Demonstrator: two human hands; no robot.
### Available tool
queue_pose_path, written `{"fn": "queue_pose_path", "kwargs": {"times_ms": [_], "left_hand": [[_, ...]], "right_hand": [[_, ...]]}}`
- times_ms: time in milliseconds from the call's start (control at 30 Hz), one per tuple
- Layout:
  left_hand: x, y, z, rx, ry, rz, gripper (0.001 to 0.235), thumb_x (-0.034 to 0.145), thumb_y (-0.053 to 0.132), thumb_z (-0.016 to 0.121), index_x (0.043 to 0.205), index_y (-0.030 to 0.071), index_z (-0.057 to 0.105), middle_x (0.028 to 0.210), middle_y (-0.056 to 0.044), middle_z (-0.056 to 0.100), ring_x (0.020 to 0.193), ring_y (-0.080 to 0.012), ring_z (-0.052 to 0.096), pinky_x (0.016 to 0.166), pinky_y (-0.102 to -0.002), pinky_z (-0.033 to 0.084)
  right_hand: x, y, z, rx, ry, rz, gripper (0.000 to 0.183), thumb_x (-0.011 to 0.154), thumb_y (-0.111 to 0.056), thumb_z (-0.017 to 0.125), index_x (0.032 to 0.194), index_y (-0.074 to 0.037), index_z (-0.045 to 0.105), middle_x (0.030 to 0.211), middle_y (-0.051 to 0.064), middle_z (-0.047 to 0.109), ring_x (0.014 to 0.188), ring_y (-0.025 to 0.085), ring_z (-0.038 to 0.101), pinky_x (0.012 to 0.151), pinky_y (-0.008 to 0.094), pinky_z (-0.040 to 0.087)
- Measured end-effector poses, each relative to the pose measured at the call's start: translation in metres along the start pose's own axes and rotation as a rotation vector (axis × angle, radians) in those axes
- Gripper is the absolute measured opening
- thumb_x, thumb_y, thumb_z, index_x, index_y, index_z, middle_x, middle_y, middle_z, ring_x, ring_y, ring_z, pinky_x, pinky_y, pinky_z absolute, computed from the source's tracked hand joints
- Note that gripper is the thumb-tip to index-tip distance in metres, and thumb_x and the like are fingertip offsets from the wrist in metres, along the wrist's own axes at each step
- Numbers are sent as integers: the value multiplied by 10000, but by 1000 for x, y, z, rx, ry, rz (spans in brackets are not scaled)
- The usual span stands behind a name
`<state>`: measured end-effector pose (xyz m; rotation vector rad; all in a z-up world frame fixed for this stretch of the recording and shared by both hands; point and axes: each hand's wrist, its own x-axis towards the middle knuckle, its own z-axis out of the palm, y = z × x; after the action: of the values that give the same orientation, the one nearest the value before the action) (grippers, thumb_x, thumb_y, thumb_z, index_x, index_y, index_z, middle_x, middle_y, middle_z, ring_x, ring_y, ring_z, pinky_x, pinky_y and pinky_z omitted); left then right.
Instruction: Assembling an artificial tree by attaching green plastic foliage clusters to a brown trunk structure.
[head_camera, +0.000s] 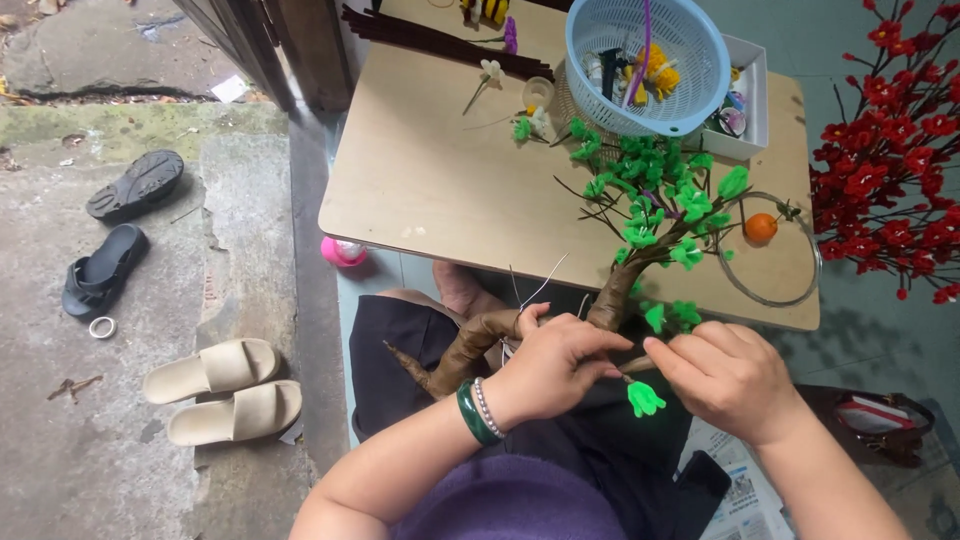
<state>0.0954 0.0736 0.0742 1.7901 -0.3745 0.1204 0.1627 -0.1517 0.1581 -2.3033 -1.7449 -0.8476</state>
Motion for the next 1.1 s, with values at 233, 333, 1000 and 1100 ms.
{"fn": "queue_pose_path", "kwargs": {"times_ms": [233,333,1000,1100], "left_hand": [[-9,-3,34,384,-6,83,123,916,287,746,1038,292,767,828,94,611,927,-186,591,1058,-602,235],[-9,-1,39,409,14,95,49,917,243,729,939,279,753,803,96,595,903,-186,588,1050,-603,243],[2,-18,14,597,135,232,271,874,62,593,1009,268,706,1031,80,653,1029,-209,587,1074,-629,224],[4,-16,4,552,34,189,238,958,81,552,1024,257,697,1039,65,638,1059,-224,567,1091,-667,194]], "right_hand": [[-4,-3,-20,173,-592,334,183,844,-359,694,872,-179,685,740,-10,602,749,267,579,597,428,507],[-4,-12,-25,87,-652,337,189,875,-304,697,769,-168,620,718,2,556,748,269,564,586,441,516],[1,-104,-1,-574,-346,13,52,948,-43,712,989,-55,741,660,-8,421,574,174,411,482,314,301],[1,-104,5,-617,-326,43,48,976,-100,729,928,-98,735,683,-11,411,588,166,385,497,309,293]]}}
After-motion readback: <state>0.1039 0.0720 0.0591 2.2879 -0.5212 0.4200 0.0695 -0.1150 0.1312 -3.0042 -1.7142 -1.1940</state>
